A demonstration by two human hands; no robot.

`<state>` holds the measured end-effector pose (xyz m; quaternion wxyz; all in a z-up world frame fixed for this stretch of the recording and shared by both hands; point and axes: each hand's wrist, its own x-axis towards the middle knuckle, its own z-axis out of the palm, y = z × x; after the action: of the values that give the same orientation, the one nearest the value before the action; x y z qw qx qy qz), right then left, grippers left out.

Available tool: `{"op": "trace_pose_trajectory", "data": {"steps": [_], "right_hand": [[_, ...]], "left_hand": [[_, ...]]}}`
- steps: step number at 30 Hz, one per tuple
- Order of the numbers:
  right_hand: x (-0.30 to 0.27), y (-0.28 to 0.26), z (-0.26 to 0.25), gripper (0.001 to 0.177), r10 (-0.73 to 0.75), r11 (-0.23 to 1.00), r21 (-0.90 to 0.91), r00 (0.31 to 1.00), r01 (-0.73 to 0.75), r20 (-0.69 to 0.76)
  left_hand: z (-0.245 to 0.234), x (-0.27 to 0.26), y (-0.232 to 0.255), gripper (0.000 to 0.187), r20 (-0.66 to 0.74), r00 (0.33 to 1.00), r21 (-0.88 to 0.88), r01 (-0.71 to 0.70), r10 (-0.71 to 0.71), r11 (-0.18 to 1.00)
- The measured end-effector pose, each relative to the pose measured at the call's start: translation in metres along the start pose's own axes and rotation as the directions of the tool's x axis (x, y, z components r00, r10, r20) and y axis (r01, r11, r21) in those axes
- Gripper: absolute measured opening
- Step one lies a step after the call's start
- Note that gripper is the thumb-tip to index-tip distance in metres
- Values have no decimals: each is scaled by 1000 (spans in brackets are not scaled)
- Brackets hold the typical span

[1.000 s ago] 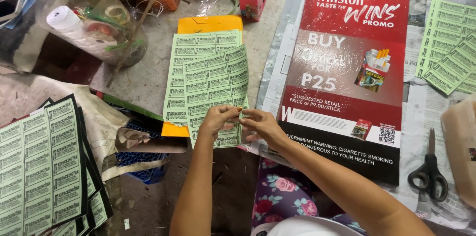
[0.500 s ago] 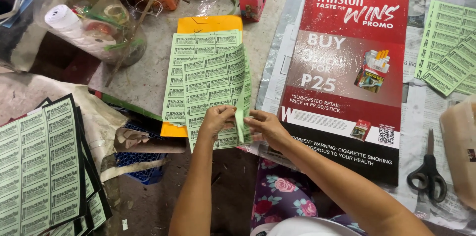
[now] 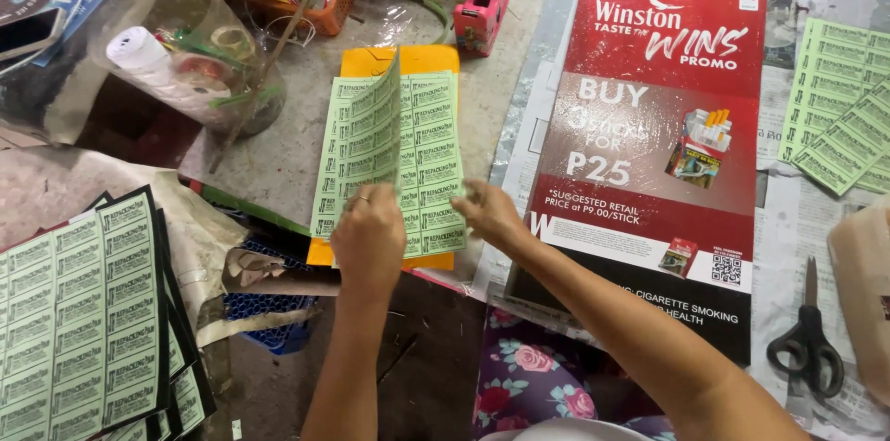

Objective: The person applies glue to a large poster using a brush and then carefully aligns and sticks large sheets of labels onto the adhesive surface.

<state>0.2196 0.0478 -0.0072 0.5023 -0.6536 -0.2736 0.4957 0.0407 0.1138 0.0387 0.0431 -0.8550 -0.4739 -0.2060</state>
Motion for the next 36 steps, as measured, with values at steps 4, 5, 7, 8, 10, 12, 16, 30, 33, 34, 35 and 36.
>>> {"op": "trace_pose_trajectory", "data": {"steps": [4,5,7,8,10,12,16,30,33,34,35,36], "right_hand": [[20,4,-43,81,71,896,436,996,-89,57],[12,-5,-54,81,70,896,435,996,-86,53],[-2,-25,-79,129,74,763,604,960,-228,268],[8,-16,-90,129,74,762,607,961,-226,265],[31,2,-112,123,181,663,623,896,-415,405],[35,8,-109,114,207,688,563,867,-458,453],[51,20,-92,79,343,859,223,843,-460,415],[-11,-11,-105,18,238,951,162,958,-264,163],[-16,-7,-156,20,142,969,187,984,-160,107],[-18,-6,-175,29,127,965,221,989,-140,75],[-24,-13,-193,29,131,963,227,989,-142,63],[-29,-20,-211,29,100,972,213,995,-96,-7]], "left_hand": [[-19,-21,26,14,-187,863,290,-409,470,865],[-18,-33,27,14,-189,861,287,-410,471,866],[-14,-56,30,8,-213,794,139,-552,569,822],[-17,-65,24,8,-213,792,138,-555,572,820],[-24,-84,9,35,-90,791,10,-607,605,795],[-17,-100,-12,37,-79,799,28,-596,596,802],[-22,-126,-36,33,-81,825,5,-560,559,828],[-36,-114,-40,76,794,476,-605,685,-379,-406],[-26,-75,-13,76,735,362,-480,875,-573,-64],[-14,-66,-5,87,680,459,-543,839,-572,28],[-22,-47,16,87,687,461,-538,842,-562,33],[-29,-29,38,82,650,594,-564,795,-475,223]]}}
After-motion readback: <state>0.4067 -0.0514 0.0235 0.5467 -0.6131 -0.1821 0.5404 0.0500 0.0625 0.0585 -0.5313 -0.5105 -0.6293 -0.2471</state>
